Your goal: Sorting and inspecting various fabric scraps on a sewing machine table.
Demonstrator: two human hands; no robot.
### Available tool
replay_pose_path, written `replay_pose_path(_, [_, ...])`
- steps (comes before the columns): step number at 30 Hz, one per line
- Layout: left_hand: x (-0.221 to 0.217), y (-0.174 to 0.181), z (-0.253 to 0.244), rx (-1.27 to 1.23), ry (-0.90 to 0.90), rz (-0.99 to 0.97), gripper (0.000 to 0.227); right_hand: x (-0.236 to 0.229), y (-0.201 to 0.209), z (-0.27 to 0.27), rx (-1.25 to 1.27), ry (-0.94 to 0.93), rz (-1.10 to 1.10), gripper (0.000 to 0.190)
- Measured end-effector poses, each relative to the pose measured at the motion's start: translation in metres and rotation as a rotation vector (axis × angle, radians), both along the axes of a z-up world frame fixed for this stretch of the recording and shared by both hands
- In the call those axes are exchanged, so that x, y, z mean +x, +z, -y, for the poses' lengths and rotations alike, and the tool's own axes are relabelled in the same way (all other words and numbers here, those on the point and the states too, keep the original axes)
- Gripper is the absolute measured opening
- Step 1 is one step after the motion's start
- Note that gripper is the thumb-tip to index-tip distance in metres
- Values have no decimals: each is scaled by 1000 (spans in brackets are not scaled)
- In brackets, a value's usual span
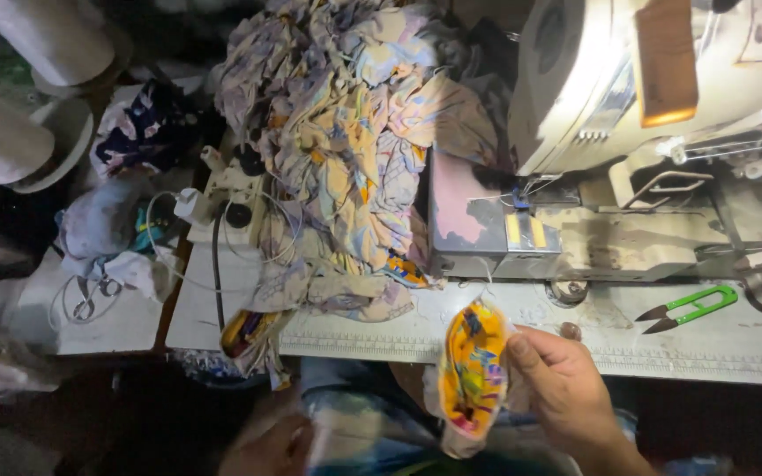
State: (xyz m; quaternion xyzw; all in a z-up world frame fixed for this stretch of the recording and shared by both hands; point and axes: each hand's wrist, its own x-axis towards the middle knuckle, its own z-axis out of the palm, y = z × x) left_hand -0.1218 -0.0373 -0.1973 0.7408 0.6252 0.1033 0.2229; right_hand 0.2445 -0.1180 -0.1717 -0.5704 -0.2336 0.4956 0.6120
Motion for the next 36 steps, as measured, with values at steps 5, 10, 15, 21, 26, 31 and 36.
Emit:
replay_pose_path(5, [136,52,-19,370,-802,562,69,-23,32,-6,9,-55,66,53])
replay_pose_path(10, [149,74,-69,-27,-364,572,10,7,62,3,-185,-251,465,31])
replay_pose_path(15, [146,177,-97,-41,-86,476,15,25,66,9,-130,42,587,33])
replay_pose_path(21, [182,187,-163,641,-692,281,10,-3,58,-33,-256,-13,382,39])
replay_pose_path(26, [201,100,-106,753,-710,177,18,13,26,-29,-436,-1,620,53])
replay_pose_path(31, [192,2,-6,-712,-82,867,15,14,24,-26,-226,-137,0,66])
replay_pose_path(36, [204,-50,18,-989,198,1099,27,7,26,-21,-184,-132,-133,64])
